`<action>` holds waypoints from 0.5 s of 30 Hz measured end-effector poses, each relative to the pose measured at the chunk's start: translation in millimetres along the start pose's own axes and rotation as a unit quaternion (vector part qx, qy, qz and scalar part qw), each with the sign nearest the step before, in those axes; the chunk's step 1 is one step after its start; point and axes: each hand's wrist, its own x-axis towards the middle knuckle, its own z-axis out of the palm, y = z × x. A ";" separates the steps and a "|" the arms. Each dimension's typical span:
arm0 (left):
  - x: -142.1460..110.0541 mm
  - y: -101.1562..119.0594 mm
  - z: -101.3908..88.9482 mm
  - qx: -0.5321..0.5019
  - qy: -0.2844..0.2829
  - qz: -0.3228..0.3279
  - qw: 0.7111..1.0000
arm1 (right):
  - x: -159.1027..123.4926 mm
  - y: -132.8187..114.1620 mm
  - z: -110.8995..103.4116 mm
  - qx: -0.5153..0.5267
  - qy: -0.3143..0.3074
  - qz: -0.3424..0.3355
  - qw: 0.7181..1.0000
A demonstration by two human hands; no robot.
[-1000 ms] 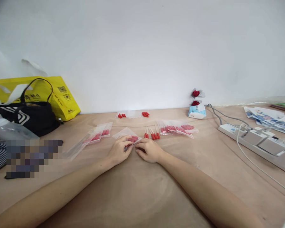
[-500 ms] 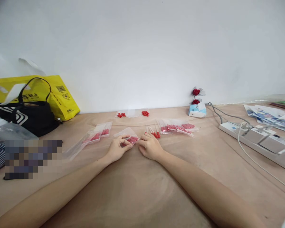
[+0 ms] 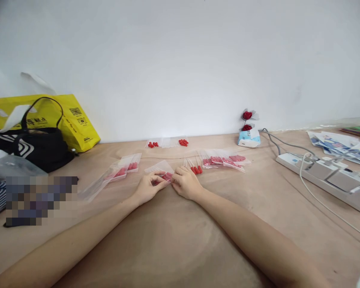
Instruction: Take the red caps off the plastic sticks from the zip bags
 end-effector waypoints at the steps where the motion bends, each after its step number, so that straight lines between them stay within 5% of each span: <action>1: 0.3 -0.9 -0.1 0.000 0.000 0.001 1.000 | -0.2 -0.4 -0.3 -0.013 0.006 -0.012 1.000; 6: 0.3 -3.0 0.0 -0.001 0.009 -0.005 1.000 | -1.6 -1.4 -2.5 -0.060 0.019 -0.082 0.995; 15: -4.3 2.2 -0.4 0.037 0.027 0.051 0.998 | 3.9 -9.6 1.8 -0.128 0.046 -0.089 0.987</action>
